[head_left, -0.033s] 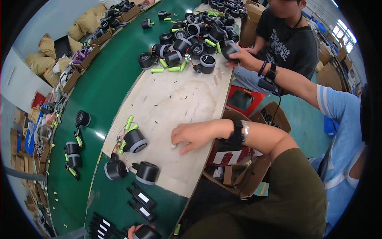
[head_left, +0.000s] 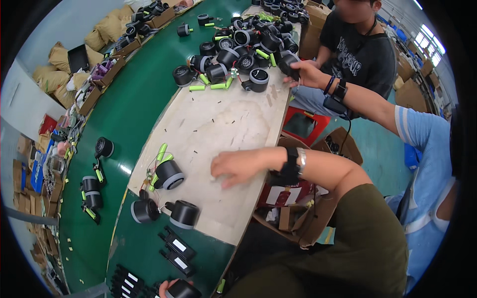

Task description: Manually assemble lithium battery packs into plastic housings for small electronic devices.

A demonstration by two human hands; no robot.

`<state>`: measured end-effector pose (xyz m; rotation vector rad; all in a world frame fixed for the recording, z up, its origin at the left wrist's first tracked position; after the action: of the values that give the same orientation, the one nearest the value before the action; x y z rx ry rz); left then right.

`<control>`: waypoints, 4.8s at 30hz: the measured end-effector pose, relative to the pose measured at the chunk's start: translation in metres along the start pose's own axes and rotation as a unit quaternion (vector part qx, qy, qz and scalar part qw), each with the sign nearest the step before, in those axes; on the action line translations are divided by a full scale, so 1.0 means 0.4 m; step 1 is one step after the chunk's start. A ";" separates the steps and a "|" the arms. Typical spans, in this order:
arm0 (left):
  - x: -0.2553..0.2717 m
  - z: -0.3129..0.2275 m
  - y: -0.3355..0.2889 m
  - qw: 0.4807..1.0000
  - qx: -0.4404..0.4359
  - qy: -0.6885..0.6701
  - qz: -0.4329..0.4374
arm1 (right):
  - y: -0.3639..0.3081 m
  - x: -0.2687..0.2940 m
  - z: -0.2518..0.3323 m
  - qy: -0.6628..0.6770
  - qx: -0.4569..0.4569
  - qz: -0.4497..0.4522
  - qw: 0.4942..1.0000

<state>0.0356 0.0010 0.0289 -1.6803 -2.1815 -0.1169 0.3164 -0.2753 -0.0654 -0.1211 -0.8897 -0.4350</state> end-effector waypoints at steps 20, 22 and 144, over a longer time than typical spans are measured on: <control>0.020 0.036 -0.020 0.994 0.010 -0.105 -0.035 | 0.143 0.149 -0.133 0.017 -0.166 -0.125 0.978; 0.012 0.025 -0.014 0.995 0.005 -0.092 -0.030 | 0.213 0.141 -0.125 -0.013 -0.110 -0.211 0.971; -0.085 -0.099 0.014 0.975 -0.215 0.015 0.048 | 0.055 -0.154 0.547 0.165 0.156 -0.069 0.971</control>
<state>0.0578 -0.0403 0.0526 -1.9889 -2.1542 -0.6247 0.1331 -0.1745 0.0264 0.2978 -0.6287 -0.4242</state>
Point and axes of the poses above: each hand's wrist, its own y-axis towards the middle knuckle, its own x-axis out of the back of the hand, z = x × y, the point moved 4 cm from there along y, towards the middle knuckle, and after that the axes turned 5 degrees about -y, right-handed, at the moved point
